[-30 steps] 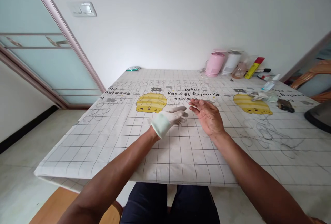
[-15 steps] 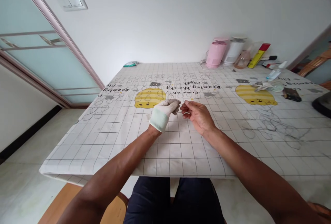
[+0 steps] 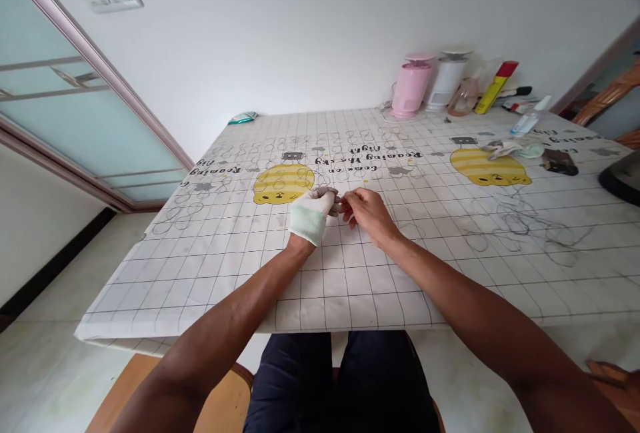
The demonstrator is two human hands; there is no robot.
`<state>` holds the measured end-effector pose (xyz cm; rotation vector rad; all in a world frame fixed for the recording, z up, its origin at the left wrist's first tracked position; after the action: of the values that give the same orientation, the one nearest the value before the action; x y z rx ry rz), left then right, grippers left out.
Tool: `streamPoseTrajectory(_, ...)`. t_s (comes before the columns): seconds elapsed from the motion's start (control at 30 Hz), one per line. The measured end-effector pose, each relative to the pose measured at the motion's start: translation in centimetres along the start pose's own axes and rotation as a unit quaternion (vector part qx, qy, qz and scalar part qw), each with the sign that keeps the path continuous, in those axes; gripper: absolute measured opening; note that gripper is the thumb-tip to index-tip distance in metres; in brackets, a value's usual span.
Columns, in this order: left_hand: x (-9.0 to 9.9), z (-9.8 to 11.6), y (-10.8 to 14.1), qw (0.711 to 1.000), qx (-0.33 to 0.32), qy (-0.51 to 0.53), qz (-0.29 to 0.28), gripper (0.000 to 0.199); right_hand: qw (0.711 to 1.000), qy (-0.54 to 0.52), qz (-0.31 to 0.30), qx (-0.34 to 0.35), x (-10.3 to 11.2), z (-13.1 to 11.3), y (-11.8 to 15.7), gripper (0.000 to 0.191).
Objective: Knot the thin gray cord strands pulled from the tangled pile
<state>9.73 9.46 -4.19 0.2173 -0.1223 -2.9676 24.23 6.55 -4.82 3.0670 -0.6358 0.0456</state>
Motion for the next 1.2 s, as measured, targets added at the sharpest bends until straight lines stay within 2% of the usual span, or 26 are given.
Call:
streamPoseTrajectory(0.1,-0.2,-0.1,0.1,1.0,0.003,0.002,-0.009,0.011,1.0,0.005,0.01,0.023,-0.1,-0.1,-0.2,0.011)
streamPoseTrajectory(0.27,-0.5,-0.4,0.3,1.0,0.008,0.006,-0.016,0.012,1.0,-0.011,0.013,0.024,-0.1,0.5,-0.5,0.009)
streamPoseTrajectory(0.43,-0.6,-0.3,0.5,0.999,0.009,0.025,-0.033,0.017,0.994,-0.104,0.005,0.017,-0.3,0.4,-0.5,0.016)
streamPoseTrajectory(0.53,-0.7,-0.3,0.6,0.997,0.013,0.05,-0.049,0.02,0.993,-0.118,-0.008,0.004,-0.5,0.1,0.0,0.019)
streamPoseTrajectory(0.7,-0.8,-1.1,-0.1,0.995,0.031,0.073,-0.056,0.02,0.996,-0.09,-0.001,-0.012,-0.2,0.5,0.0,0.029)
streamPoseTrajectory(0.87,-1.5,-2.2,-0.5,0.993,0.07,0.076,-0.062,0.011,0.999,0.002,0.023,0.037,0.5,1.0,-0.9,0.044)
streamPoseTrajectory(1.07,-1.9,-2.5,0.1,0.99,0.099,0.072,-0.066,0.007,0.995,0.074,0.028,0.065,0.9,0.7,-1.2,0.05)
streamPoseTrajectory(1.2,-1.8,-2.6,0.3,0.99,0.107,0.073,-0.062,0.007,0.994,0.072,0.037,0.072,1.0,0.7,-1.3,0.046)
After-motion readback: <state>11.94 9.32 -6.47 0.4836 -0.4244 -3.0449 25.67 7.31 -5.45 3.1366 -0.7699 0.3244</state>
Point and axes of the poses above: each hand's wrist, its own y-axis away from the middle knuckle, its own x-axis out of the back of the hand, z = x × y, the point moved 10 cm from there along -y, towards the middle knuckle, and after that the axes turned 13 degrees about z, right-handed, at the moved point
